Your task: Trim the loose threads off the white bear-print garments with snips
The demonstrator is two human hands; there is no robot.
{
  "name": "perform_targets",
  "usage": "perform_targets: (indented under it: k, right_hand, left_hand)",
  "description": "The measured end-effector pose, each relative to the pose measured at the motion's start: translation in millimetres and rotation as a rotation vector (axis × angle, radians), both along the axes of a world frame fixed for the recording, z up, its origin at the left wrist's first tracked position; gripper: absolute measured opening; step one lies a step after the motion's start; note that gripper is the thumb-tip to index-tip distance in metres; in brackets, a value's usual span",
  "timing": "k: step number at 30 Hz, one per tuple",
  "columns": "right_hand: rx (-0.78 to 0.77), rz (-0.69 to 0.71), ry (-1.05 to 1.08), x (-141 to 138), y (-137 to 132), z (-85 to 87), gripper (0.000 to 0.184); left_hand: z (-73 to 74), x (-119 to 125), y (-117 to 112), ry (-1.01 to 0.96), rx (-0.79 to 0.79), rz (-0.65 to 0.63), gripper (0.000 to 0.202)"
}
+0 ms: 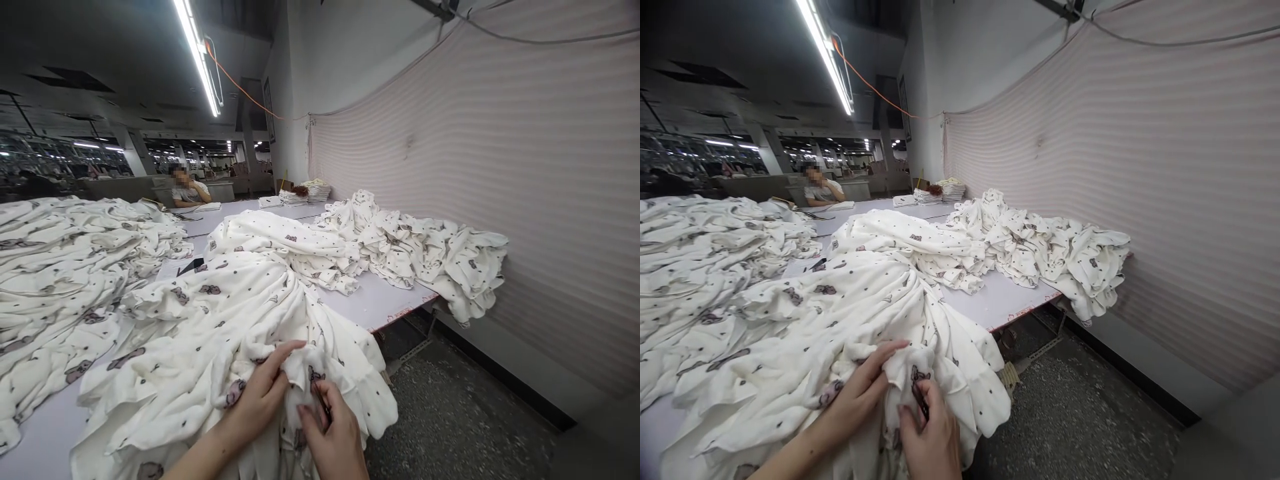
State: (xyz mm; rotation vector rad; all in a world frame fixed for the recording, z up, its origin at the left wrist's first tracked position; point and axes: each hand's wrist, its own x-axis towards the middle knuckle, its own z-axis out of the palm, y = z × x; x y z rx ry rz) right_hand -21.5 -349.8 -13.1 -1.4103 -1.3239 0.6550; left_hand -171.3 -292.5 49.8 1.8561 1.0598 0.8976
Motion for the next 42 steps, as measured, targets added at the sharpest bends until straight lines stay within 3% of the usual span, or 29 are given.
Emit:
perform_targets:
  k: [5, 10, 15, 18, 21, 24, 26, 28, 30, 32, 35, 39, 42]
  right_hand:
    - [0.087, 0.012, -0.067, 22, 5, 11.6, 0.016]
    - [0.101, 0.125, -0.147, 44, -1, 33.8, 0.016]
    - [0.171, 0.227, -0.195, 42, 1, 51.9, 0.022]
    - [0.186, 0.212, -0.225, 35, 1, 50.1, 0.02]
    - [0.151, 0.094, -0.238, 27, 1, 41.5, 0.035]
    - [0.124, 0.018, -0.288, 24, 4, 36.6, 0.017]
    - [0.125, 0.008, -0.294, 27, 9, 37.8, 0.017]
    - [0.125, 0.009, -0.249, 33, 16, 40.7, 0.017]
    - [0.102, 0.046, -0.181, 37, 25, 42.8, 0.012]
    - [0.061, 0.064, -0.123, 39, 32, 43.0, 0.01]
    - [0.044, 0.05, -0.059, 36, 34, 41.8, 0.011]
    - [0.241, 0.121, -0.011, 26, 26, 43.9, 0.015]
    - [0.319, 0.156, -0.086, 21, 23, 46.4, 0.025]
  left_hand:
    - [-0.6, -3, -5, 0.083, 0.03, 0.029, 0.015]
    - [-1.3, -3, -6, 0.114, 0.077, 0.022, 0.014]
    - [-0.1, -2, -4, 0.126, 0.081, 0.026, 0.015]
    - [1.6, 1, -5, 0.11, 0.132, 0.034, 0.014]
    - [1.5, 4, -4, 0.107, 0.212, 0.106, 0.018]
    - [0.6, 4, -2, 0.077, 0.277, 0.109, 0.016]
    - [1.5, 2, -1, 0.031, 0.174, 0.035, 0.011]
    - [3.4, 0, 1, -0.018, -0.058, -0.053, 0.005]
    - [5.1, -1, 3, -0.083, -0.27, -0.109, 0.015]
    - [5.6, -1, 5, -0.159, -0.384, -0.13, 0.027]
    - [4.7, 3, 8, -0.235, -0.448, -0.096, 0.035]
    - [5.5, 7, 8, -0.233, -0.406, -0.02, 0.035]
    - [7.4, 9, 6, -0.222, -0.373, -0.045, 0.036]
